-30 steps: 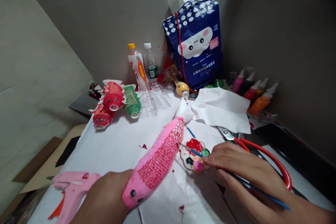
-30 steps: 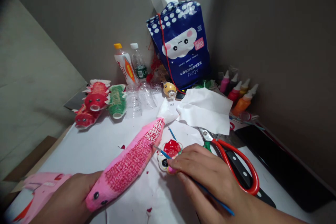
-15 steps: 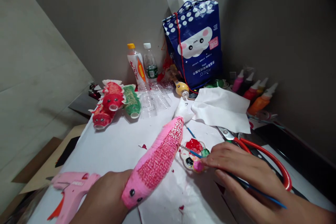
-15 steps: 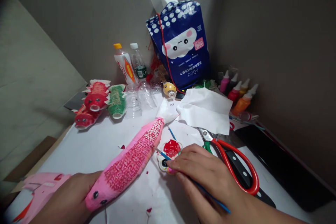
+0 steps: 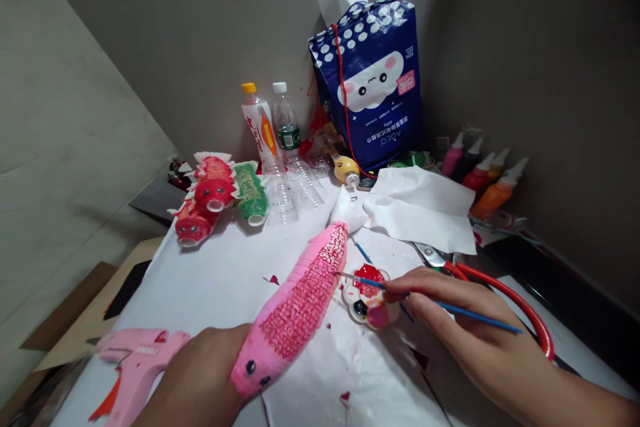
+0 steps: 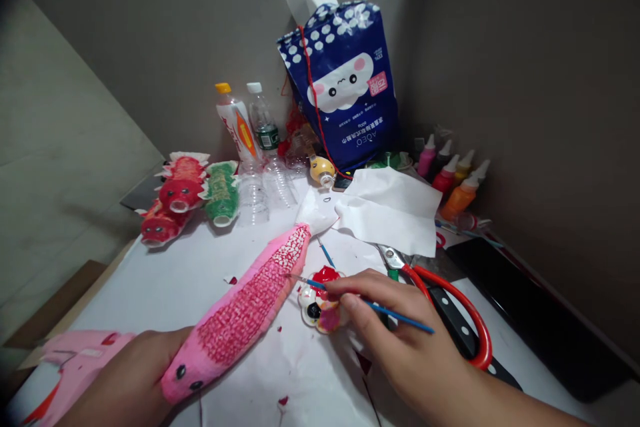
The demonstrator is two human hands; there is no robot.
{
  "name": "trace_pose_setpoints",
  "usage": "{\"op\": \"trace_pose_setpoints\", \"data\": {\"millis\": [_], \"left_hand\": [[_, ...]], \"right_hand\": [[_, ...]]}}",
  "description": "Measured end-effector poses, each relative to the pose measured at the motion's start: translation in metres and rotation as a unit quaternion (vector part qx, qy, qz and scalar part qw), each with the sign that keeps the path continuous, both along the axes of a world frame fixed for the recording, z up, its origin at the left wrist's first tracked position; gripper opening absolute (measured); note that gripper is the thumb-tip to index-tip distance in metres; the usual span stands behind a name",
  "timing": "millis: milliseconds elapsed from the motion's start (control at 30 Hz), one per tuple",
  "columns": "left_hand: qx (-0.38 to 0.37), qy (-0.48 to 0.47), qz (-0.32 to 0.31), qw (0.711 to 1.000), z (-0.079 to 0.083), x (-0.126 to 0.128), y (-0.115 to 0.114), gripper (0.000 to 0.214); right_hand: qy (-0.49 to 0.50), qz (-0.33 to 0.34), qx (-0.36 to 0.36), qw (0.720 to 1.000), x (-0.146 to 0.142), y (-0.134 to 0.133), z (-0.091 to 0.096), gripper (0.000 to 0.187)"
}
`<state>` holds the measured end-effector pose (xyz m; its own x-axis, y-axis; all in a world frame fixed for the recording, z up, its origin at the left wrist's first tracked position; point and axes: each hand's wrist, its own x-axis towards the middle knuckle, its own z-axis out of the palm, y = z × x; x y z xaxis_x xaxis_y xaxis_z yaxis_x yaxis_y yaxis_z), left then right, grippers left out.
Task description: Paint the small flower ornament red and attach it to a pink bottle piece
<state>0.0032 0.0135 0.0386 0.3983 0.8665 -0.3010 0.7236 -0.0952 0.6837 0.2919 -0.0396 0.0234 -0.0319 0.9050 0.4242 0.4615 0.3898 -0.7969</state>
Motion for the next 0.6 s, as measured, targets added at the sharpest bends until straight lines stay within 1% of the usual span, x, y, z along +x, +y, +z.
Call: {"op": "trace_pose_setpoints", "data": {"millis": [100,200,300,367,433,533,600], "left_hand": [[-0.001,0.000,-0.004,1.000,0.004,0.001,-0.001,0.031],[-0.001,0.009,-0.008,1.000,0.001,-0.002,0.001,0.029],[-0.009,0.027,-0.041,0.999,-0.005,-0.007,0.003,0.025],[-0.002,0.036,-0.055,0.998,-0.009,-0.009,0.003,0.023],[0.006,0.043,-0.055,0.998,-0.010,-0.011,0.004,0.023],[-0.002,0.041,-0.046,0.998,-0.010,-0.009,0.005,0.021],[0.005,0.025,-0.031,0.999,-0.007,-0.007,0.004,0.021]], "right_hand": [[0.046,-0.061,-0.073,0.994,0.000,0.001,-0.002,0.019],[0.106,-0.106,-0.113,0.982,0.000,0.003,-0.003,0.021],[0.144,-0.094,-0.124,0.977,0.000,0.004,-0.004,0.020],[0.155,-0.081,-0.130,0.976,0.000,0.005,-0.004,0.020],[0.160,-0.082,-0.136,0.974,0.000,0.005,-0.004,0.019],[0.154,-0.097,-0.138,0.974,0.000,0.004,-0.004,0.019],[0.154,-0.085,-0.137,0.975,0.000,0.003,-0.004,0.019]]}}
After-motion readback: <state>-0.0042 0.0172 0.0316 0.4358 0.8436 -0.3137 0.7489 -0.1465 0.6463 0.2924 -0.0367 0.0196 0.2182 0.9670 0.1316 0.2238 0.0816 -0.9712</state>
